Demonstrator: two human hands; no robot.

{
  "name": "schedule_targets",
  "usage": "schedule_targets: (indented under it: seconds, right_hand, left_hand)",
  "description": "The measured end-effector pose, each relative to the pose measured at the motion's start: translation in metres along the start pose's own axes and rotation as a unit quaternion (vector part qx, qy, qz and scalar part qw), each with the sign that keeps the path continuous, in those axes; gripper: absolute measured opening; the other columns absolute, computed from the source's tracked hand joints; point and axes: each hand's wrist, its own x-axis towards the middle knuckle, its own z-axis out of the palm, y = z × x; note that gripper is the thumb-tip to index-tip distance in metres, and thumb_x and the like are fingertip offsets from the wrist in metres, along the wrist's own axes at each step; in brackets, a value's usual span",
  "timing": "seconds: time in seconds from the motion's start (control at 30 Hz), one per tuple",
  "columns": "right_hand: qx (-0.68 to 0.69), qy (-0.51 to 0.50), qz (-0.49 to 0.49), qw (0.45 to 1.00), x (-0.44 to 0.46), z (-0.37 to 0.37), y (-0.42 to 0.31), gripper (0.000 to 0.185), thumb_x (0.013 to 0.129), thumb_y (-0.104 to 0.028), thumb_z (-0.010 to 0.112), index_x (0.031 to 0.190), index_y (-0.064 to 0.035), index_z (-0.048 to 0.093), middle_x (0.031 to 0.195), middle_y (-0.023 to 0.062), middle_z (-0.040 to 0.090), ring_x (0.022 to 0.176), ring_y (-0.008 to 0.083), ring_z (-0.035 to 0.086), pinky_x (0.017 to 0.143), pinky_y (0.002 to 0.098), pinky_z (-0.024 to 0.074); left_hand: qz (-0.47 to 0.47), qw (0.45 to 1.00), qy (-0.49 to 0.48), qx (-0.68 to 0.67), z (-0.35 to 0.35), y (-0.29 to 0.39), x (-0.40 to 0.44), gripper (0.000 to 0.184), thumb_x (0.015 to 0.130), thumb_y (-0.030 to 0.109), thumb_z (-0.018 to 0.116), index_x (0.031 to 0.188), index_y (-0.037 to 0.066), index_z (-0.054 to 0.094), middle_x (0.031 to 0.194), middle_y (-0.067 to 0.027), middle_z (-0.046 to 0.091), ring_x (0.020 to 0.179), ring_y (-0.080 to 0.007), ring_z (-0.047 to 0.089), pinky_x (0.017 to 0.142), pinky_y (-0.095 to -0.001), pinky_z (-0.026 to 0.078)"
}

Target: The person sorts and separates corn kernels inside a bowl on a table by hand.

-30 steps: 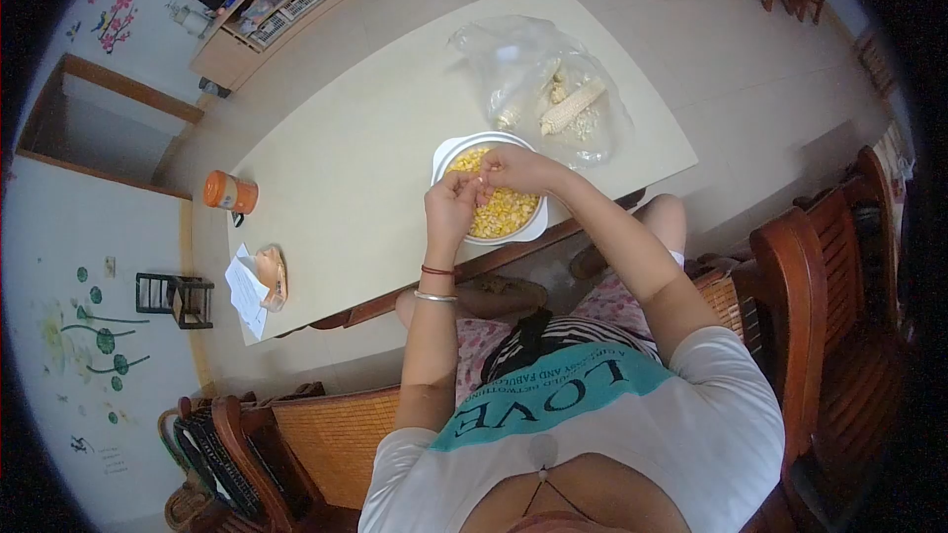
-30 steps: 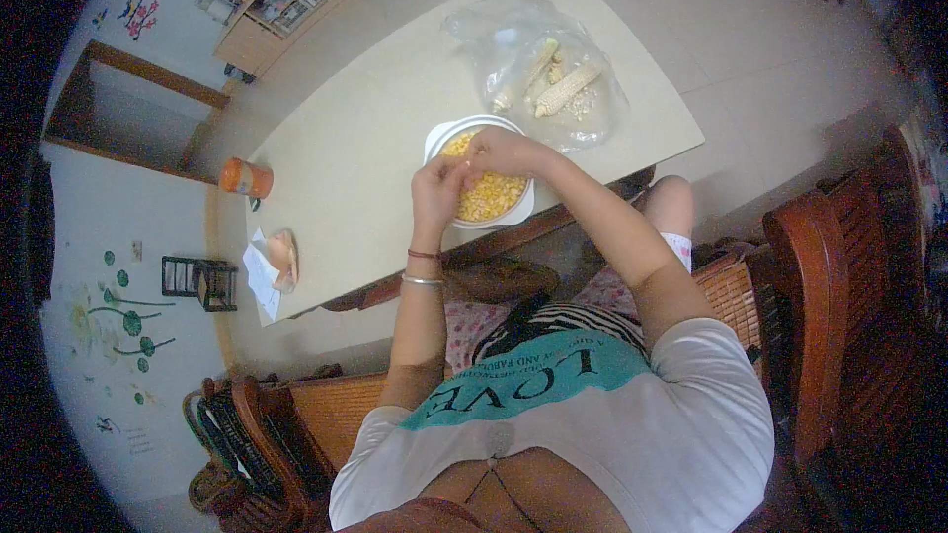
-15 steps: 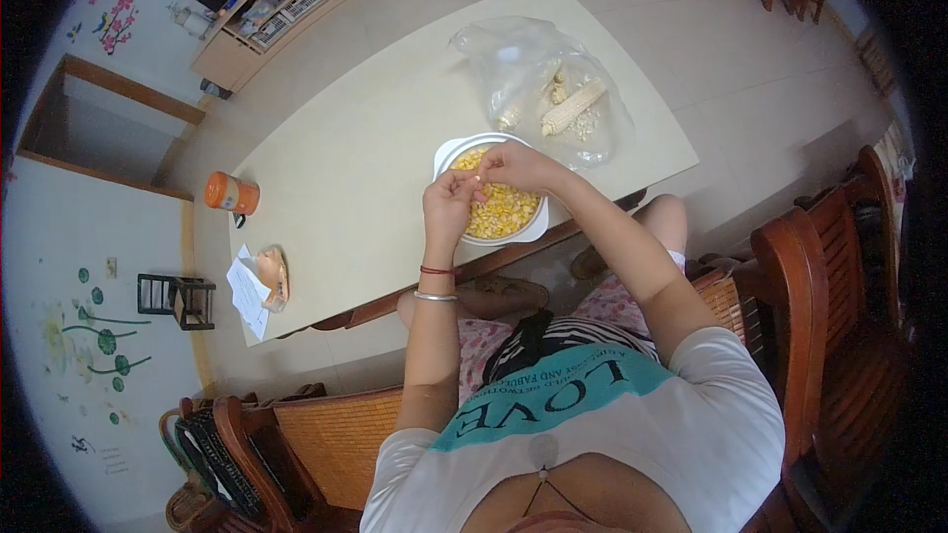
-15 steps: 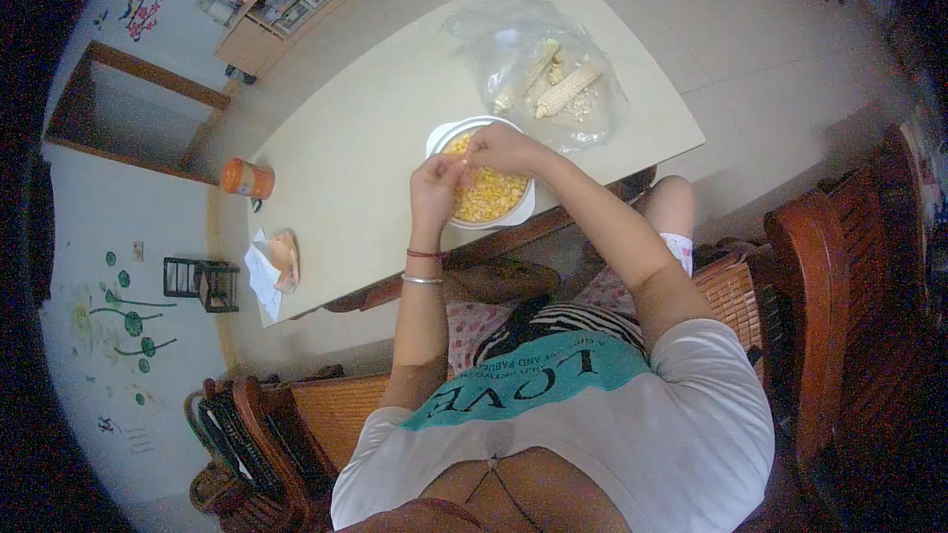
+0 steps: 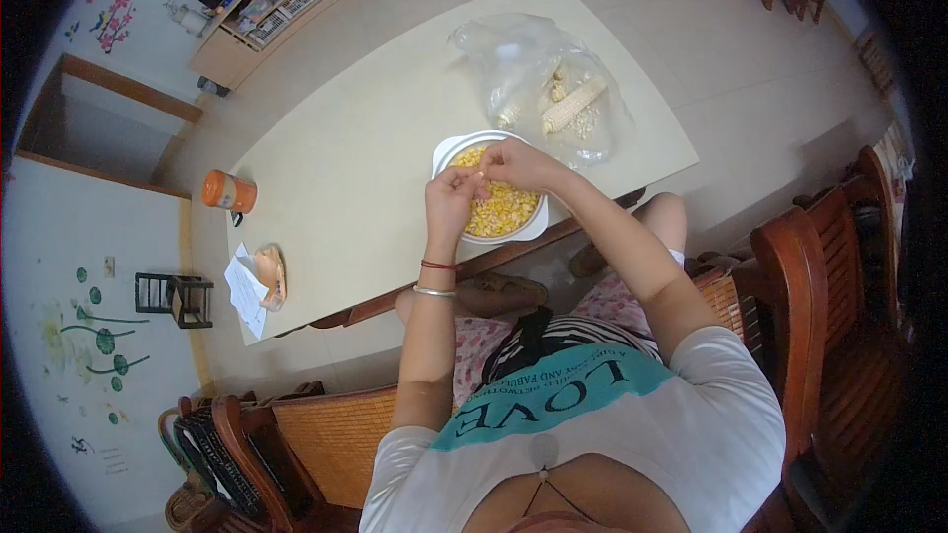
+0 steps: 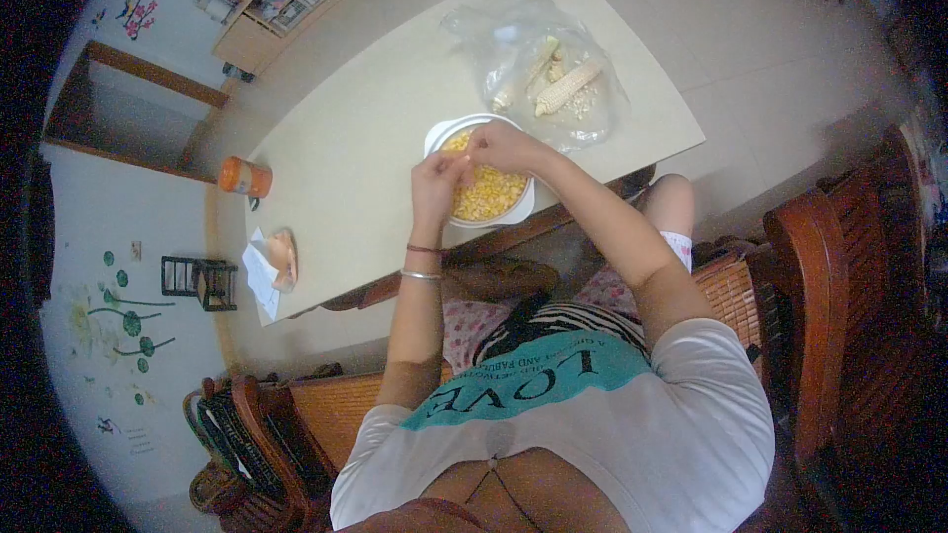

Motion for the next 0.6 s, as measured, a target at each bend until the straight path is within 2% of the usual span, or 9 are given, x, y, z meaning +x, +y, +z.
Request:
schedule_targets:
  seconds: [0.23, 0.33, 0.43, 0.53, 0.6]
  right_hand:
    - [0.015, 0.032, 0.015, 0.999, -0.004, -0.002, -0.01, 0.01, 0.079, -0.009, 0.058, 0.076, -0.0001, 0.061, 0.068, 0.0017, 0.06, 0.065, 0.0079, 0.052, 0.061, 0.0239, 0.0431]
    - [0.067, 0.034, 0.007, 0.997, -0.003, 0.0, -0.004, 0.015, 0.077, -0.014, 0.06, 0.078, 0.0005, 0.062, 0.072, 0.008, 0.062, 0.069, 0.0123, 0.056, 0.064, 0.0282, 0.0451]
    - [0.102, 0.024, 0.03, 0.994, -0.002, 0.0, -0.002, 0.013, 0.078, -0.013, 0.059, 0.078, 0.0001, 0.062, 0.073, 0.0051, 0.063, 0.07, 0.0104, 0.055, 0.065, 0.0268, 0.0451]
    - [0.115, 0.043, 0.014, 0.992, -0.002, 0.001, -0.001, 0.012, 0.078, -0.013, 0.059, 0.078, -0.0011, 0.062, 0.073, 0.0034, 0.063, 0.071, 0.0096, 0.055, 0.066, 0.0258, 0.0451]
    - [0.136, 0.13, -0.031, 0.982, -0.009, -0.002, -0.004, 0.007, 0.081, -0.007, 0.057, 0.079, -0.0014, 0.061, 0.076, 0.0034, 0.062, 0.074, 0.0101, 0.055, 0.068, 0.0244, 0.0443]
  left_hand:
    - [-0.016, 0.993, 0.004, -0.118, 0.003, -0.008, 0.004, 0.009, 0.086, 0.001, 0.056, 0.089, -0.006, 0.06, 0.074, -0.0092, 0.064, 0.063, -0.0124, 0.06, 0.06, -0.0229, 0.05]
    - [-0.014, 0.989, 0.004, -0.145, 0.003, -0.011, 0.005, 0.009, 0.087, 0.001, 0.056, 0.091, -0.005, 0.06, 0.074, -0.0089, 0.064, 0.064, -0.0124, 0.06, 0.061, -0.023, 0.05]
    - [-0.01, 0.988, -0.004, -0.151, 0.002, -0.015, 0.006, 0.009, 0.086, 0.001, 0.056, 0.093, -0.004, 0.059, 0.076, -0.0085, 0.063, 0.064, -0.0124, 0.06, 0.062, -0.0231, 0.05]
    - [0.002, 0.987, -0.007, -0.16, 0.002, -0.02, 0.008, 0.008, 0.087, 0.001, 0.055, 0.093, -0.003, 0.058, 0.077, -0.0082, 0.062, 0.065, -0.0122, 0.06, 0.063, -0.0234, 0.05]
    - [0.011, 0.988, 0.001, -0.152, 0.004, -0.021, 0.006, 0.007, 0.087, 0.001, 0.054, 0.093, -0.003, 0.057, 0.078, -0.0077, 0.062, 0.066, -0.0122, 0.06, 0.063, -0.0232, 0.05]
